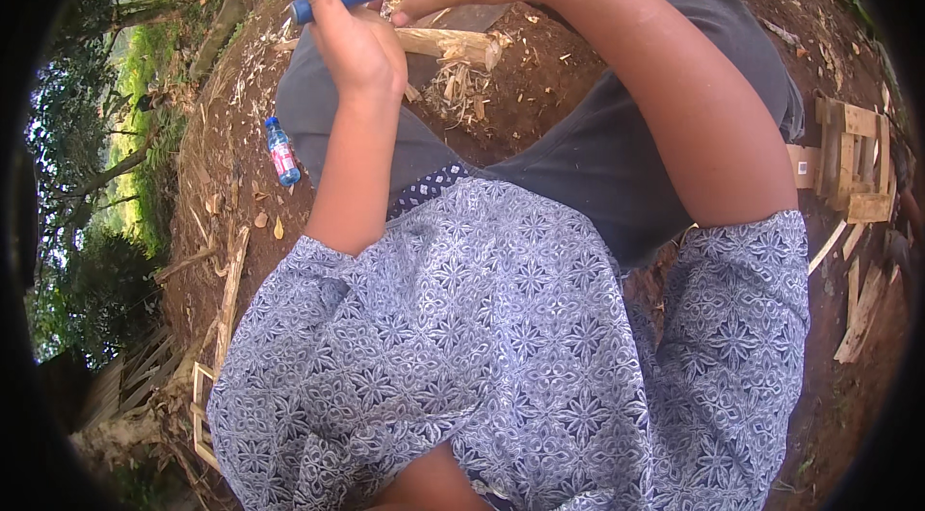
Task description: The person sits on the ground and uses a chisel and a hammer to carve a piece of wood. They repeatedly position the chisel on the wood and strike it with the hammer to shape the material.
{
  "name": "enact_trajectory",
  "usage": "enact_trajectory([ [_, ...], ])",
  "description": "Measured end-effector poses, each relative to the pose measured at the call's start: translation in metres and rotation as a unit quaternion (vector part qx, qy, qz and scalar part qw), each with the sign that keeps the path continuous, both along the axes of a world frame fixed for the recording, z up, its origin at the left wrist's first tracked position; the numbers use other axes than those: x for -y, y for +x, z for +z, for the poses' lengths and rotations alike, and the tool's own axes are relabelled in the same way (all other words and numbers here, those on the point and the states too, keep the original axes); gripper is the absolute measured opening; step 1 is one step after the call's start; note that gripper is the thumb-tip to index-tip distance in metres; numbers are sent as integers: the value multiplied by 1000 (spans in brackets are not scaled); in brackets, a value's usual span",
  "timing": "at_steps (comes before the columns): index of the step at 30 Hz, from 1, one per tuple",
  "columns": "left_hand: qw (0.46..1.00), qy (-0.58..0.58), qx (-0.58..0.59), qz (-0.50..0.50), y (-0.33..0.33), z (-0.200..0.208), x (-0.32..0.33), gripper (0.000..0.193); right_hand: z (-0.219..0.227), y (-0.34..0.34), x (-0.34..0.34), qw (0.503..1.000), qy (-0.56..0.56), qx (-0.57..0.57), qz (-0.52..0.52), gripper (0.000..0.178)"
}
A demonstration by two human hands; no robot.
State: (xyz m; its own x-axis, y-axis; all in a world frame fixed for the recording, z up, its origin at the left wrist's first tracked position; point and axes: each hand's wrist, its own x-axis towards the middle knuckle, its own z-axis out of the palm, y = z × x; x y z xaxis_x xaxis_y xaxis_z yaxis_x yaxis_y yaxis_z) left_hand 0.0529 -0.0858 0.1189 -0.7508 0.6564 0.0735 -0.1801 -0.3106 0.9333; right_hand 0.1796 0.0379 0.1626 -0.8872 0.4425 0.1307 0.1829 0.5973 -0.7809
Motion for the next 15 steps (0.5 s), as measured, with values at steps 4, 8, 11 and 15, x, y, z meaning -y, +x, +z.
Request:
enact_trajectory([
  [4, 999, 18, -1, -30, 3, 12, -8, 61, -1, -9, 2, 995, -79, -40, -50, 50],
  [8, 989, 16, -83, -120, -7, -35, -1, 78, -4, -8, -8, 985, -134, -48, -94, 43],
  [11, 800, -257, -510, -182, -43, -136, 23, 104, 0, -15, -15, 976, -146, -94, -132, 48],
  [15, 649, -248, -643, -322, -21, -142, 28, 88, 20, 7, -28, 936, -223, -206, -176, 46],
])
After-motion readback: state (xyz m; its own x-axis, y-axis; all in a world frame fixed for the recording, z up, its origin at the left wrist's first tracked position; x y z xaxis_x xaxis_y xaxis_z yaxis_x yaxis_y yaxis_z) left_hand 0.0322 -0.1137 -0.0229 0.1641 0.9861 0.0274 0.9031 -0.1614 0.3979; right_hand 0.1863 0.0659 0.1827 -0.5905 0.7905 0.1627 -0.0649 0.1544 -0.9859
